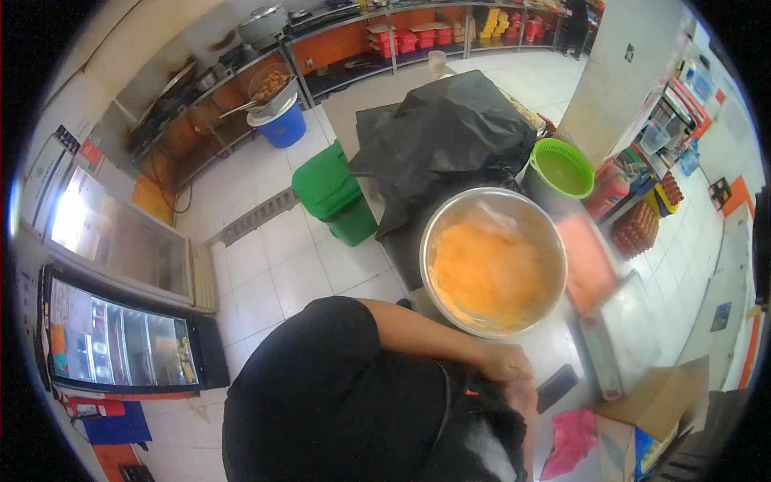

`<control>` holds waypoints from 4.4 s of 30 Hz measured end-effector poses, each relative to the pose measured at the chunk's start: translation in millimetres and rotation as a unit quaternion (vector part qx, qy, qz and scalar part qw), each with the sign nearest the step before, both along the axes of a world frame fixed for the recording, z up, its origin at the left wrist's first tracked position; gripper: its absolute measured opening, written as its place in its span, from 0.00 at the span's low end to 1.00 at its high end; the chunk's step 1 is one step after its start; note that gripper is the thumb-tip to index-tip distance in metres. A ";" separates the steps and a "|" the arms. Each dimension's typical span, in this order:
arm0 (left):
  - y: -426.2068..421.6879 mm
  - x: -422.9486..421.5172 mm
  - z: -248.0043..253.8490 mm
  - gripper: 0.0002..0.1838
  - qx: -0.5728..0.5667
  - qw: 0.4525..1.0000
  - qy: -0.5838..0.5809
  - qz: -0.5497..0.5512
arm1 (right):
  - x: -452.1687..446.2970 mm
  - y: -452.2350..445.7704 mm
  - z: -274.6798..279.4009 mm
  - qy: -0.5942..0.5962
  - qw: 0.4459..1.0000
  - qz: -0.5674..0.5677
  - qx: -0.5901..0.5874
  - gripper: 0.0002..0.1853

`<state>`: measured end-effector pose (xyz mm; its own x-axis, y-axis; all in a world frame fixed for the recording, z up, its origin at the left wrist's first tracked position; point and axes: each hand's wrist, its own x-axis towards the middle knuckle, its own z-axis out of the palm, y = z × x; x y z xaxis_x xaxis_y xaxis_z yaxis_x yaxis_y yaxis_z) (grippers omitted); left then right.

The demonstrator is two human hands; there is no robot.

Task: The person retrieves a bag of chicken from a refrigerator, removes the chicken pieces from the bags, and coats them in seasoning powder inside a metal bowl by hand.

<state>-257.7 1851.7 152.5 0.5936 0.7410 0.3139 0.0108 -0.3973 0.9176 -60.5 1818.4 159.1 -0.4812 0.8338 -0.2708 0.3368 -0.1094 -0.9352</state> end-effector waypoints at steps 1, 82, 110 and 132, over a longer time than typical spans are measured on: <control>2.3 -0.3 -0.9 0.30 0.001 1.000 0.000 -0.002 | 4.1 -1.8 -11.7 0.000 1.000 -0.002 0.001 0.07; 14.1 -68.0 66.5 0.06 0.532 0.766 0.324 0.161 | -15.6 -20.1 -11.2 0.009 0.886 -0.147 0.439 0.20; 127.1 -227.8 45.0 0.11 -0.097 0.821 0.242 0.509 | 28.9 -57.1 2.8 -0.023 0.810 -0.482 0.335 0.19; 51.1 -248.6 3.0 0.10 -0.274 0.931 -0.172 0.168 | -289.6 84.1 10.3 -0.016 0.879 -0.456 0.137 0.08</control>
<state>-506.3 1902.7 155.5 0.2339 0.9716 -0.0370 -0.2812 0.1041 0.9540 -350.1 1902.5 169.3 0.4262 0.9046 -0.0013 0.2528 -0.1205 -0.9600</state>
